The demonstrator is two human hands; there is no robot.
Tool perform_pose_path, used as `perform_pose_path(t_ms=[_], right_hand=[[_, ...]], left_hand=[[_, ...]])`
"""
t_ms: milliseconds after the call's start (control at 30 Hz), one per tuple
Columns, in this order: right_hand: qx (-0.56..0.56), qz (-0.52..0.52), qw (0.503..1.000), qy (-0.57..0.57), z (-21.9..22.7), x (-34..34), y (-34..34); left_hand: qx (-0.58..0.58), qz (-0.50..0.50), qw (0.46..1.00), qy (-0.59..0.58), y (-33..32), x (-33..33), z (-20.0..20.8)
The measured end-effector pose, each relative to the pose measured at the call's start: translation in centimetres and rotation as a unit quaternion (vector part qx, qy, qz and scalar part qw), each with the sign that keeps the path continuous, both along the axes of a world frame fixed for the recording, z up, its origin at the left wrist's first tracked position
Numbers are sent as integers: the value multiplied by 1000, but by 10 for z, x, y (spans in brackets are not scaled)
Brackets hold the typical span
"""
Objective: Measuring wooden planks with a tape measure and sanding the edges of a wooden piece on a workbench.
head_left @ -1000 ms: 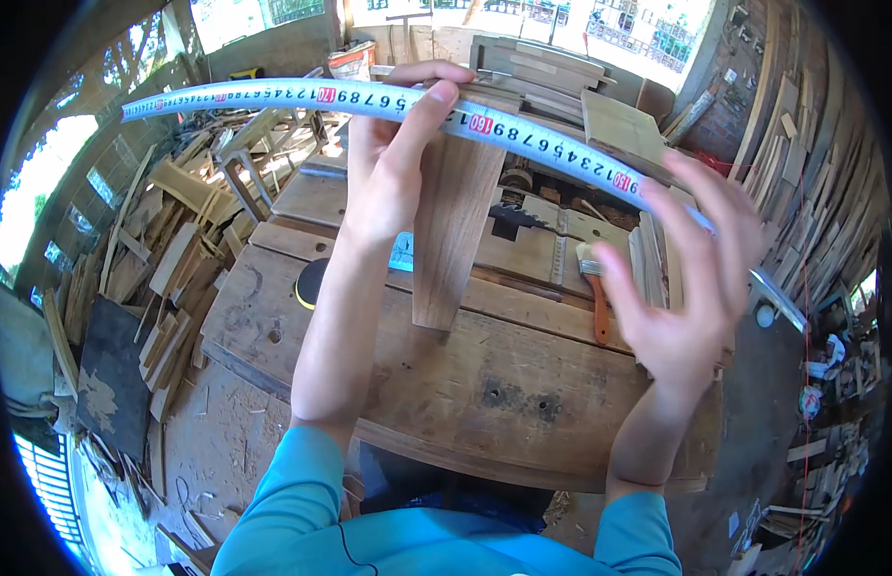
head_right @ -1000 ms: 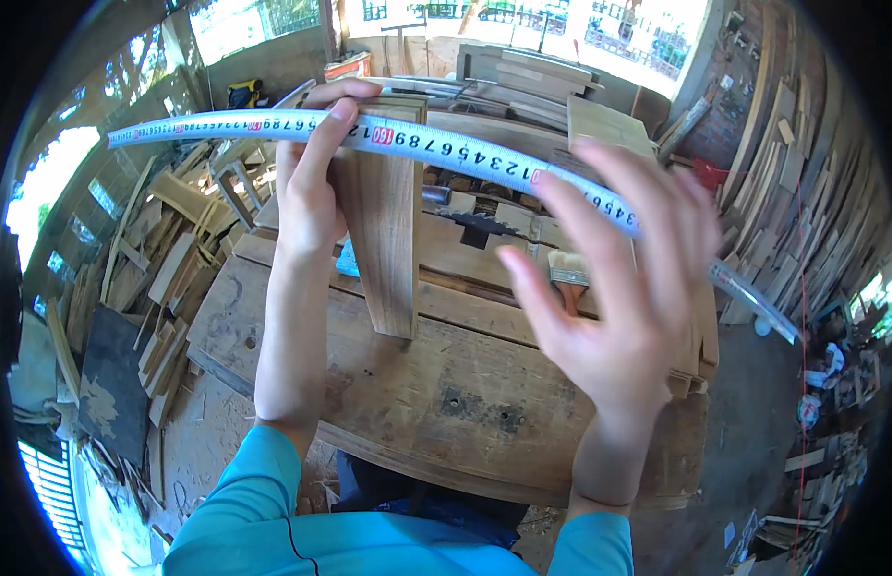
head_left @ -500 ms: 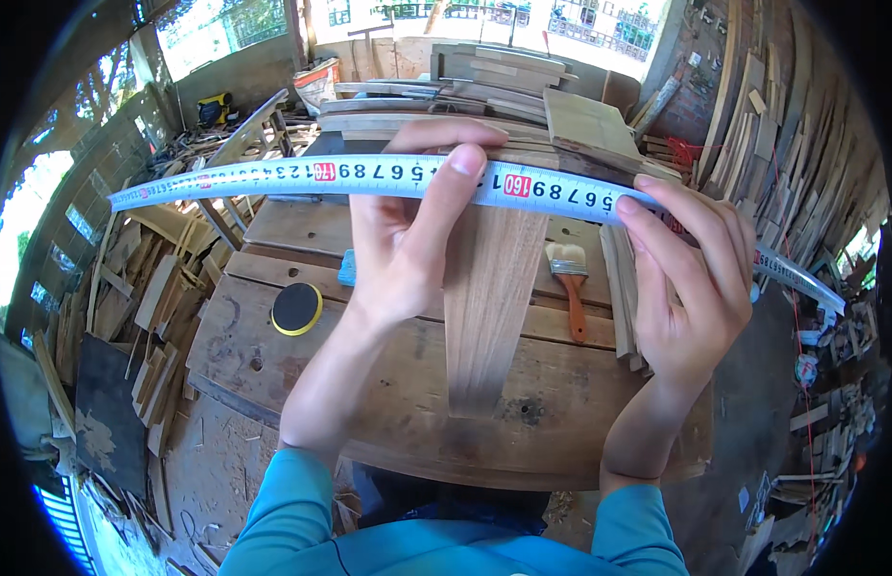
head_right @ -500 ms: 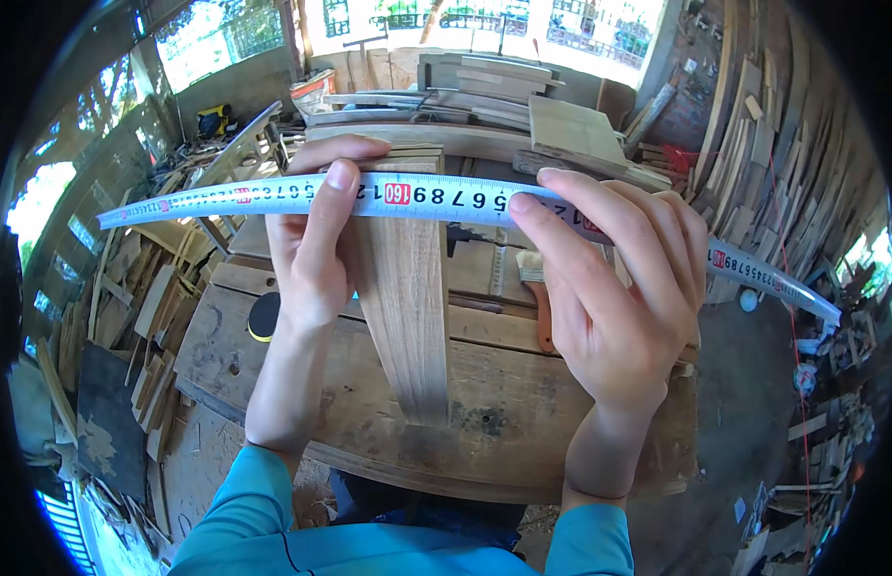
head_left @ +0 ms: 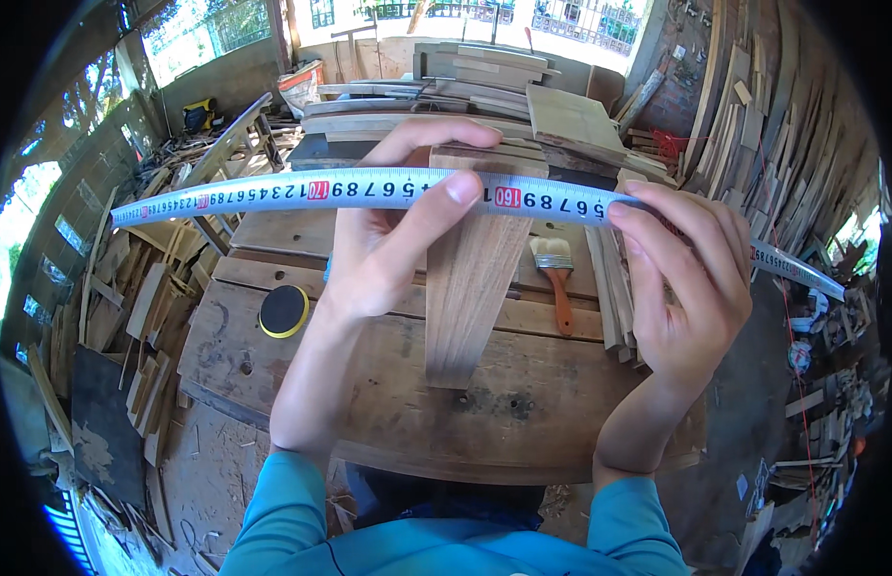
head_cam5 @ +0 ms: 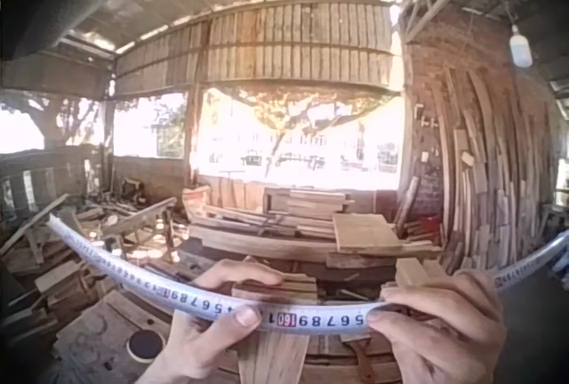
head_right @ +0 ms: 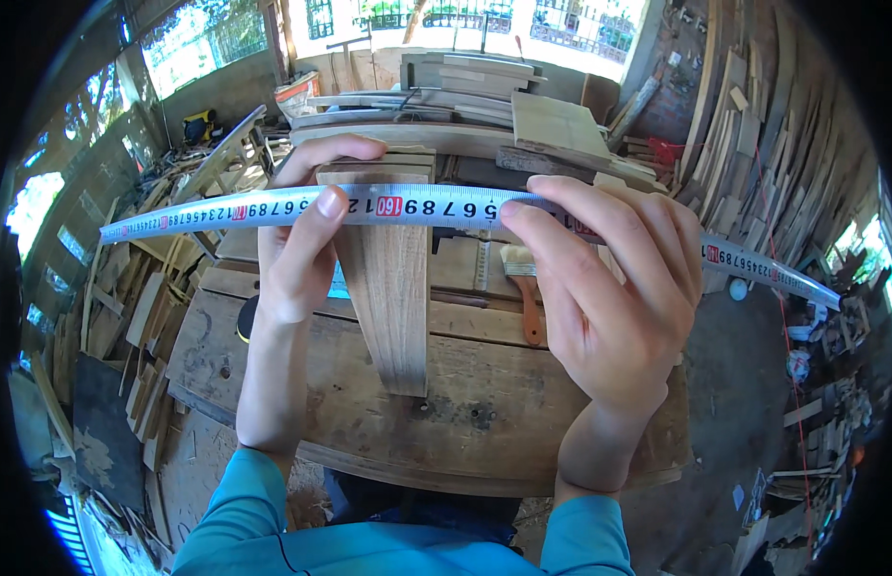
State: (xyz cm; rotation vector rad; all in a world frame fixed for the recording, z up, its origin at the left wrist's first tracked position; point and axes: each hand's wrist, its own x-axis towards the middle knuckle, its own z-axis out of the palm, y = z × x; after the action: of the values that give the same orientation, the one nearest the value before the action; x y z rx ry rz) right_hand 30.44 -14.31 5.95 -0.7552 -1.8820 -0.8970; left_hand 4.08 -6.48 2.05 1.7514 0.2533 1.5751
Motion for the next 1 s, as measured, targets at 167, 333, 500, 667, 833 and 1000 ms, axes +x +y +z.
perform_pose_path(t_ms=[167,333,500,667,833,1000], right_hand=[[7,5,1000,6,1,-1,0],[9,-6,1000,7,2,-1,-4],[6,-1,1000,11,2,0,-3],[2,-1,1000,15,2,1,-5],[-13,-1,1000,17,3,-2,-8],[-16,2,1000,21,1,0,-8]], left_hand=[[-11,-40,999,-6,-3,1,3],[0,-51,998,25,-3,-8,6],[19,-77,997,8,1,-6,4],[27,-165,986,-24,5,2,7],[86,-164,983,-10,13,-3,5],[90,-125,987,47,18,-7,1]])
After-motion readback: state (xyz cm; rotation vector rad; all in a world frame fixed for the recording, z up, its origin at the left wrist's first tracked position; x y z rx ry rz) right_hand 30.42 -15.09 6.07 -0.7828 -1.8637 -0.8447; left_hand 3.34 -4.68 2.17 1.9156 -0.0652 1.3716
